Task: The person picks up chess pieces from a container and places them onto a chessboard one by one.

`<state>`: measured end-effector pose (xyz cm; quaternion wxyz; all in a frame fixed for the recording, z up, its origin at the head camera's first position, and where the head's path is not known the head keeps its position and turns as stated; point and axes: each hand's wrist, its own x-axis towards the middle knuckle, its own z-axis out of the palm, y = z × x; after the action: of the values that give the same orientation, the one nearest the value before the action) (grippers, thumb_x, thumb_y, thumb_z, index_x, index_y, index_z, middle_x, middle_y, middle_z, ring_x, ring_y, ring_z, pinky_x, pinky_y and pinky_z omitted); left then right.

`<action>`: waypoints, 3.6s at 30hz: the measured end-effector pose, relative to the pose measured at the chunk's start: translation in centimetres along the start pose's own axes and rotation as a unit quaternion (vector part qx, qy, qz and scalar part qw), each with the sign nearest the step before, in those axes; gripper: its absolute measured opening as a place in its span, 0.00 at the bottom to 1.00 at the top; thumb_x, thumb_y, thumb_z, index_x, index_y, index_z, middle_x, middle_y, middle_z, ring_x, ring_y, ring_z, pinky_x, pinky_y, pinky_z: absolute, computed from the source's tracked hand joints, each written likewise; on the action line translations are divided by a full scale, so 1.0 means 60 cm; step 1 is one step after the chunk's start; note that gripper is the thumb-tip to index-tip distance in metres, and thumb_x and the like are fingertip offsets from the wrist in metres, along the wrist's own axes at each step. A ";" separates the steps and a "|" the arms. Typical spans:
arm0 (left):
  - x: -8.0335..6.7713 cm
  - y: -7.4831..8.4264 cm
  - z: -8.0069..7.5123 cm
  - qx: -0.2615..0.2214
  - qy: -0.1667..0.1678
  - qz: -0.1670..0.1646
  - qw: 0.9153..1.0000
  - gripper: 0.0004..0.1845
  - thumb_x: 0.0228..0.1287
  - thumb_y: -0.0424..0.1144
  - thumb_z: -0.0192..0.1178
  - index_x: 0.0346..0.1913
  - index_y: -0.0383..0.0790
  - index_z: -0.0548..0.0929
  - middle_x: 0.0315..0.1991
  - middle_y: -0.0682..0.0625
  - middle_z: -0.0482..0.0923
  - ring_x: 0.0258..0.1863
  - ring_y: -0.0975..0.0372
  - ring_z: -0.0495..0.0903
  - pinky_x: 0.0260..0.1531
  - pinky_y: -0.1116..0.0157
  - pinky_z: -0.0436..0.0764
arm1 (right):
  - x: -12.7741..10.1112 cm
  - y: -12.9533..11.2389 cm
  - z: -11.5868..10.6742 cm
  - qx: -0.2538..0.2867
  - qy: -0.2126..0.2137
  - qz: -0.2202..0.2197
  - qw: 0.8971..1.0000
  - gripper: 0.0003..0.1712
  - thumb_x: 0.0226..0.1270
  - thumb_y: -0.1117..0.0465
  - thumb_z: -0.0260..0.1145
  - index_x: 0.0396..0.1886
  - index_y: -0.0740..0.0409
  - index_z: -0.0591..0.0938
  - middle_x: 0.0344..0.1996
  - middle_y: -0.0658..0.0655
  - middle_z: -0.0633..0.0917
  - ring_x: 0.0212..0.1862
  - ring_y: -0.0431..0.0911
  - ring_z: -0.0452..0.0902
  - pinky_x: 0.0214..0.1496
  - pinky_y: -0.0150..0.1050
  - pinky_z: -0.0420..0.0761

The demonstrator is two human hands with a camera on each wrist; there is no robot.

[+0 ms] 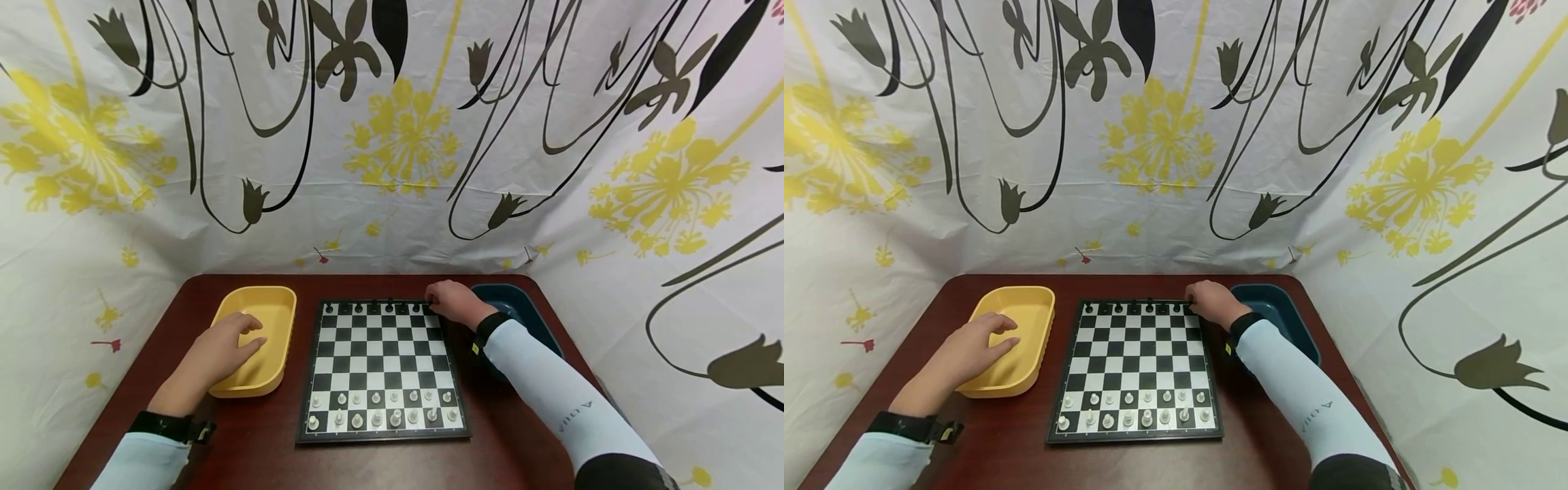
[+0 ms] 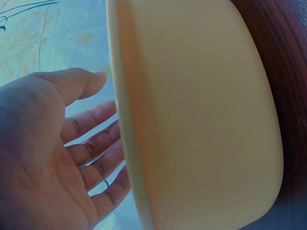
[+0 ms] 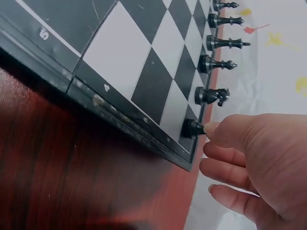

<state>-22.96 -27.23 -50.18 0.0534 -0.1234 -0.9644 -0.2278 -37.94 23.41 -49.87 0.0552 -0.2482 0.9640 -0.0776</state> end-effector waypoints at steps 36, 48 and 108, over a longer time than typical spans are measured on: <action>0.003 -0.004 -0.012 -0.004 -0.028 -0.003 1.000 0.23 0.77 0.45 0.72 0.63 0.31 0.84 0.61 0.33 0.82 0.59 0.37 0.83 0.53 0.36 0.84 | -0.258 0.155 -0.071 0.086 0.050 0.081 0.992 0.13 0.79 0.63 0.73 0.56 0.66 0.88 0.43 0.57 0.90 0.45 0.52 0.87 0.47 0.54 0.90; 0.002 0.001 -0.020 0.006 -0.033 -0.002 0.999 0.24 0.77 0.44 0.71 0.65 0.30 0.84 0.63 0.32 0.81 0.59 0.37 0.83 0.54 0.36 0.84 | -0.268 0.170 -0.048 0.050 0.041 0.056 0.996 0.11 0.77 0.66 0.73 0.54 0.64 0.88 0.42 0.56 0.90 0.44 0.50 0.87 0.47 0.53 0.90; -0.009 -0.010 -0.019 0.005 -0.023 -0.001 1.000 0.23 0.76 0.44 0.72 0.63 0.31 0.85 0.62 0.32 0.81 0.58 0.37 0.83 0.52 0.36 0.84 | -0.190 0.087 -0.083 0.016 0.055 -0.017 0.998 0.01 0.76 0.66 0.75 0.42 0.57 0.90 0.36 0.49 0.88 0.38 0.43 0.83 0.43 0.47 0.87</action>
<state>-22.52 -28.39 -49.53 0.0320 -0.1277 -0.9665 -0.2204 -31.19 34.05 -45.14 0.0050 -0.2591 0.9599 -0.1073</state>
